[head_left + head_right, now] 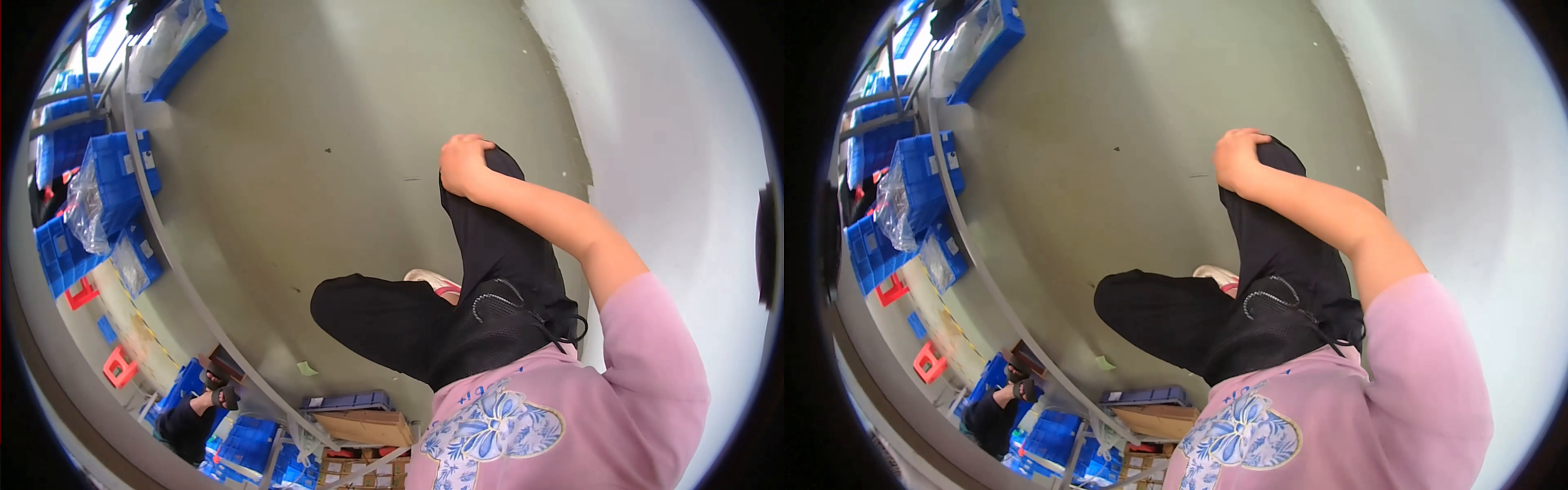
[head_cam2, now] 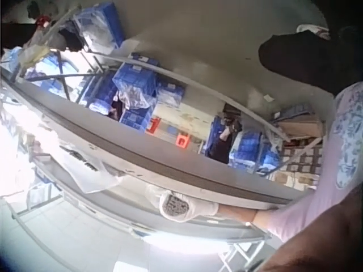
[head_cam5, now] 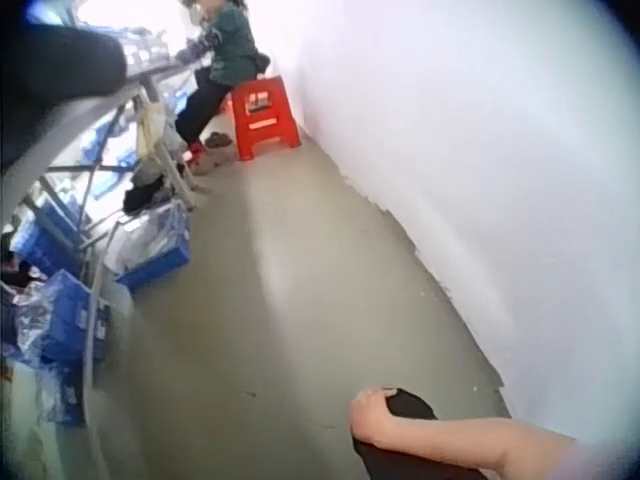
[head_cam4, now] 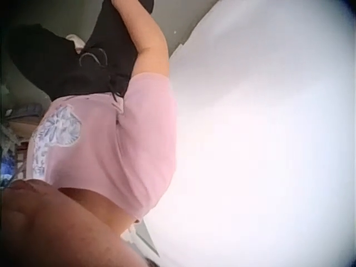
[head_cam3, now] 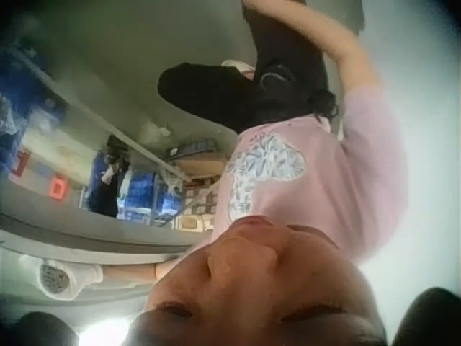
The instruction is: Bundling thin metal rods into a circular holder at a factory workbench.
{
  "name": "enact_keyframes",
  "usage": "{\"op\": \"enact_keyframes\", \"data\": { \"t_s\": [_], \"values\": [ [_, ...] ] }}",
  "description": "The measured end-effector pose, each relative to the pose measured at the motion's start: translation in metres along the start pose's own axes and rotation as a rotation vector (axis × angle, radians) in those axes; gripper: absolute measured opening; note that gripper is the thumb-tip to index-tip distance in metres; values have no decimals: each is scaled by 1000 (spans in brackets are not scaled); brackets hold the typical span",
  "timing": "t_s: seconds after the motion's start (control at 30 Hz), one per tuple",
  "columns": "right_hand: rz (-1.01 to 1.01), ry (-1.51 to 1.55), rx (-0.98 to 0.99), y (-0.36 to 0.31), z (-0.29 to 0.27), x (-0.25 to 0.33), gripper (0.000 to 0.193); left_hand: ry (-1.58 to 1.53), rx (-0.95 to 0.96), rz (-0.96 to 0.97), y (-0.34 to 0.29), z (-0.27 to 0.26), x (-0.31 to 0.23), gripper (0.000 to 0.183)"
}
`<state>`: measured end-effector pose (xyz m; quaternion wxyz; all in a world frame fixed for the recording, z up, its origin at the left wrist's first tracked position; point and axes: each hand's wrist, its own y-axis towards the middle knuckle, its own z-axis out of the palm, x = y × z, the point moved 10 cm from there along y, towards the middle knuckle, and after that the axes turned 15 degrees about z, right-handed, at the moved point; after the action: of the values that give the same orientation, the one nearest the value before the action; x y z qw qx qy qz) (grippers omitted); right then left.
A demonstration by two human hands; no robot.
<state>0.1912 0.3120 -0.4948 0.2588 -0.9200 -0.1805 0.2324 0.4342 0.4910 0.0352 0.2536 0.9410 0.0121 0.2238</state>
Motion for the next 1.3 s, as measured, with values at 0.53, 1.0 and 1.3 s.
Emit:
{"op": "enact_keyframes", "data": {
  "t_s": [0.53,1.0,1.3],
  "values": [
    [-58,406,26,80,141,127,11,196,129,-19,22,-9,18,13],
    [-232,530,72,32,85,144,28,-101,-50,-176,36,-37,24,17],
    [-74,499,-138,71,-1,-5,29,-179,-203,6,43,-19,7,18]
  ]
}}
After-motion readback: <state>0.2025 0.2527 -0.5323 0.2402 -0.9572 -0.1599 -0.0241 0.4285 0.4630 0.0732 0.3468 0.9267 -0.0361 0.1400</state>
